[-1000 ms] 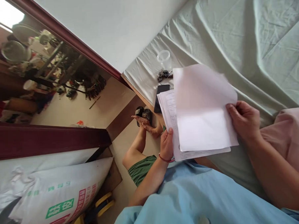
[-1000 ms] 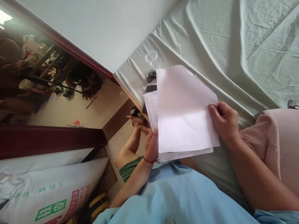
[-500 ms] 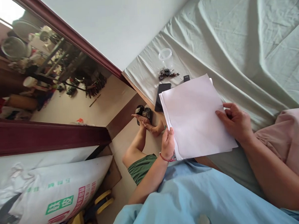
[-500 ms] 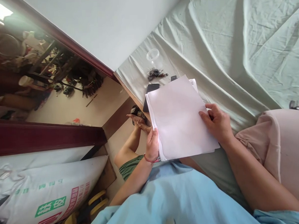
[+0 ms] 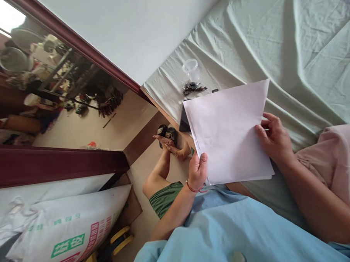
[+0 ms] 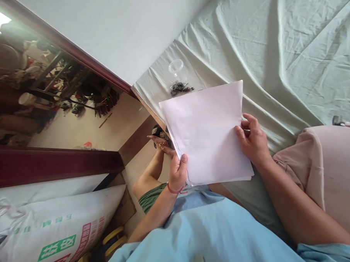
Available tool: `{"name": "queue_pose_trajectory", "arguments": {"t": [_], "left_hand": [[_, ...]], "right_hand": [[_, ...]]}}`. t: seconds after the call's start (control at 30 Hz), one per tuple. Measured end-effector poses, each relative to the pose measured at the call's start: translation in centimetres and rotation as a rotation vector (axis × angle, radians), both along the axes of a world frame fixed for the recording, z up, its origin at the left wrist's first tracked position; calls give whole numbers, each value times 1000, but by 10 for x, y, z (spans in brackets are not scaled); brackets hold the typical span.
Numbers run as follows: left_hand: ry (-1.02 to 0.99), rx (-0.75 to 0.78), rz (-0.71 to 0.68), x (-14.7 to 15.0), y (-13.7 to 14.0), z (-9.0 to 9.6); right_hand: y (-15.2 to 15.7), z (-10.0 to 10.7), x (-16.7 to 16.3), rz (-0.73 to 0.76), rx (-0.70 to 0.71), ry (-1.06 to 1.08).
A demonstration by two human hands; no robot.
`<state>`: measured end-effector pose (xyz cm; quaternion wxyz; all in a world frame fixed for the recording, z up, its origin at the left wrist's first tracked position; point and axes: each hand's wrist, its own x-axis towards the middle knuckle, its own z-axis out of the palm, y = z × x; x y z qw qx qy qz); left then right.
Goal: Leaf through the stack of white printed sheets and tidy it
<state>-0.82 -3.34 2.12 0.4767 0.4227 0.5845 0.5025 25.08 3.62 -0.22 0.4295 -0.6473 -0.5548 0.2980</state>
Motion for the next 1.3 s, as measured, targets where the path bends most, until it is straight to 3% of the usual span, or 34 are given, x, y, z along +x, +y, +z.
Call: {"name": "queue_pose_trajectory", "arguments": {"t": [0.2,0.53,0.7,0.77,0.9,1.03,1.13,1.3], "left_hand": [[-93,-41,-65,7,2,-5],[-210,-127,-55,7,7,-12],[-253,-149,-120,5,12,-15],[-195,-112,-148,1,13,-12],[-98,2,-211,-10,19,-3],[-57,80,-275,-18,34,-1],[-128,56,-300,-17,54,3],[-271,97,-328,-11,86,22]], "right_hand": [[-3,5,4,102,-172,366],[-4,-1,1,96,-158,353],[-6,2,-3,31,-68,374],[-6,5,-5,41,-79,492],[-4,16,-4,135,-254,912],[-1,25,1,183,-369,1001],[1,32,3,124,-258,963],[7,52,5,41,137,851]]}}
